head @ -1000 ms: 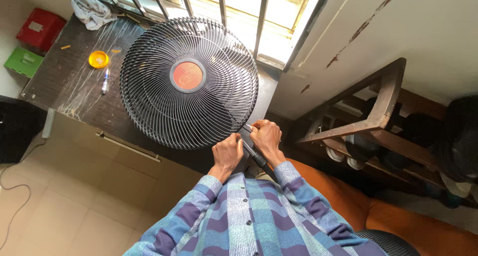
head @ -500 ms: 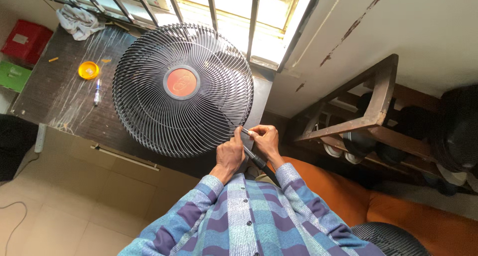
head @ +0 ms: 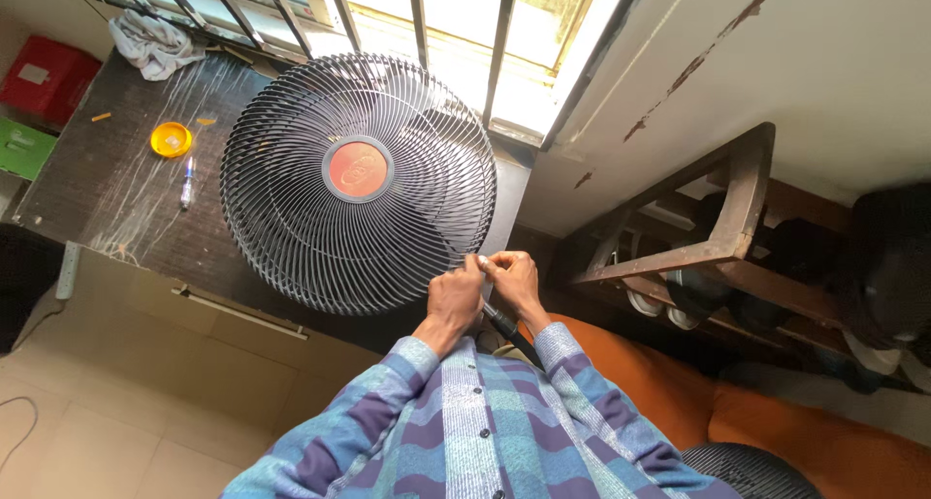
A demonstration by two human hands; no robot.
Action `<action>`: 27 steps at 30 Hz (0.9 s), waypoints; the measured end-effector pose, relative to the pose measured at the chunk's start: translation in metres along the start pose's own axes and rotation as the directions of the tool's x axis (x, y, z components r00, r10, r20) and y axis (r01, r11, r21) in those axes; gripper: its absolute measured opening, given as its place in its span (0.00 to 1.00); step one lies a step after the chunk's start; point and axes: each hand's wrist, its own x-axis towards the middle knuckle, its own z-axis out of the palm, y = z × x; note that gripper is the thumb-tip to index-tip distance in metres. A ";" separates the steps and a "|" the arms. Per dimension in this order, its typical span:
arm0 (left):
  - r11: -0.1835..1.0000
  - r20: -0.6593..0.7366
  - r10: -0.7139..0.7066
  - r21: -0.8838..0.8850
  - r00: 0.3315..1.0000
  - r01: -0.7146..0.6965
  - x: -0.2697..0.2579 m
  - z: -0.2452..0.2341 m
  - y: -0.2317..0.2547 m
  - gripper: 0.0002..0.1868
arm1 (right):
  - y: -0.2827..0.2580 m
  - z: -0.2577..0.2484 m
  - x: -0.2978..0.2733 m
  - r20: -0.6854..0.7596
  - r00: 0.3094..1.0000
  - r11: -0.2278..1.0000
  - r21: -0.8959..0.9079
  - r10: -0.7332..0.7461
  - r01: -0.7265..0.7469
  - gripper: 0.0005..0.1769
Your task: The person removes the front grille of a standing electric fan using a screwdriver, then detaches the fan blade from the motor hub. The removed parts are placed on the table.
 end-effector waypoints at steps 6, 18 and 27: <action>0.986 -0.225 -0.074 -0.165 0.971 0.037 -0.001 -0.046 -0.020 0.05 | 0.000 0.001 0.006 0.143 0.987 0.975 0.195 0.079 -0.106 0.14; 0.977 -0.362 0.044 -0.179 0.931 -0.115 -0.014 -0.050 -0.030 0.12 | -0.006 0.005 0.001 -0.012 1.000 0.997 0.076 0.015 -0.014 0.15; 0.980 -0.337 0.048 -0.168 0.940 -0.110 -0.013 -0.044 -0.034 0.13 | 0.002 0.013 0.000 0.013 0.997 0.922 0.382 0.071 -0.070 0.11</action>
